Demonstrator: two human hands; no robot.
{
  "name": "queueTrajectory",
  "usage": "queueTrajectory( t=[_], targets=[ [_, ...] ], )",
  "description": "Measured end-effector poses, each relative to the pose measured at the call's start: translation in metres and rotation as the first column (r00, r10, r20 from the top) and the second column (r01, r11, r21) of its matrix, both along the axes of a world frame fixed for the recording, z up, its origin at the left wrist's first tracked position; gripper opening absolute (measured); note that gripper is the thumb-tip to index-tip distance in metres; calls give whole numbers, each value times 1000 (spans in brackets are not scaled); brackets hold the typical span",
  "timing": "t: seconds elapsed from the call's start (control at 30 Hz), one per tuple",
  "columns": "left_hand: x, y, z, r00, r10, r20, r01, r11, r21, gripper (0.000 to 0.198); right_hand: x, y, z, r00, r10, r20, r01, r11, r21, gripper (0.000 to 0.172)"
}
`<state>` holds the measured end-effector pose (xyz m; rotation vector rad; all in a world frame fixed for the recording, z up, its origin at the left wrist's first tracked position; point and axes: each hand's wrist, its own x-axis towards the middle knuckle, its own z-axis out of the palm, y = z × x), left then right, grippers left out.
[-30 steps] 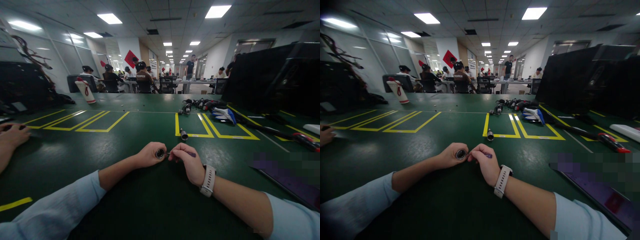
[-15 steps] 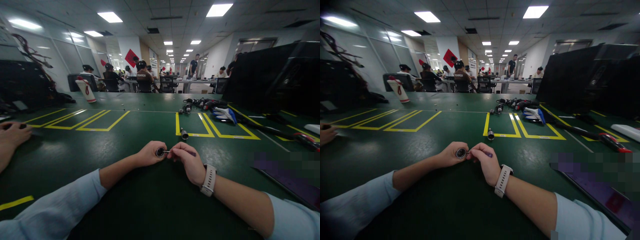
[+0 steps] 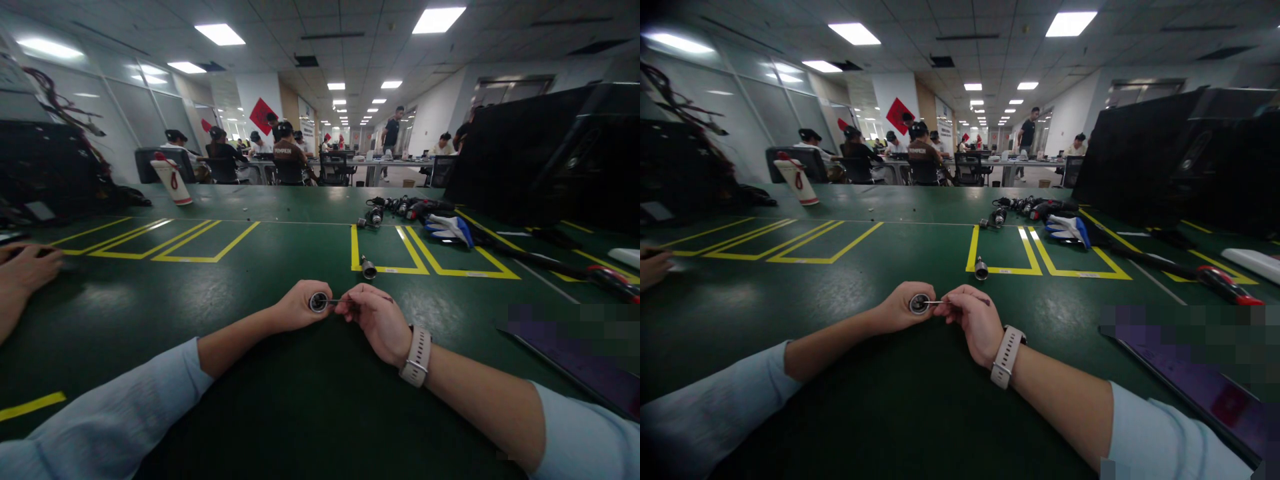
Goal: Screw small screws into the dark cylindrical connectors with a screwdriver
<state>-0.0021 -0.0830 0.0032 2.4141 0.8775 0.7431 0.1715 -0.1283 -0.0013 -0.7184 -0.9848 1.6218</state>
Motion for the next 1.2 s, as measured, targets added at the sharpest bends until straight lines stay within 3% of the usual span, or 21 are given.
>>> queueTrajectory(
  t=[0.2, 0.37, 0.77, 1.07, 1.2],
  targets=[
    [1, -1, 1, 999, 46, 27, -46, 999, 20, 13, 0, -8, 3, 946, -180, 269, 96, 950, 297, 13],
    [1, -1, -1, 997, 76, 17, -77, 996, 50, 13, 1, -14, 10, 837, -266, 478, 31, 895, 444, 14],
    [-1, 3, -6, 962, 103, 254, -65, 986, -152, 16, 1, -13, 7, 909, -135, 394, -58, 896, 440, 14],
    [2, -1, -5, 970, 130, 205, -119, 991, -63, 18, 3, -14, 8, 870, -235, 433, 6, 884, 467, 14],
    [2, -2, -3, 982, 126, 143, -127, 992, -5, 18, 3, -14, 9, 866, -219, 449, -3, 896, 444, 14]
  ],
)
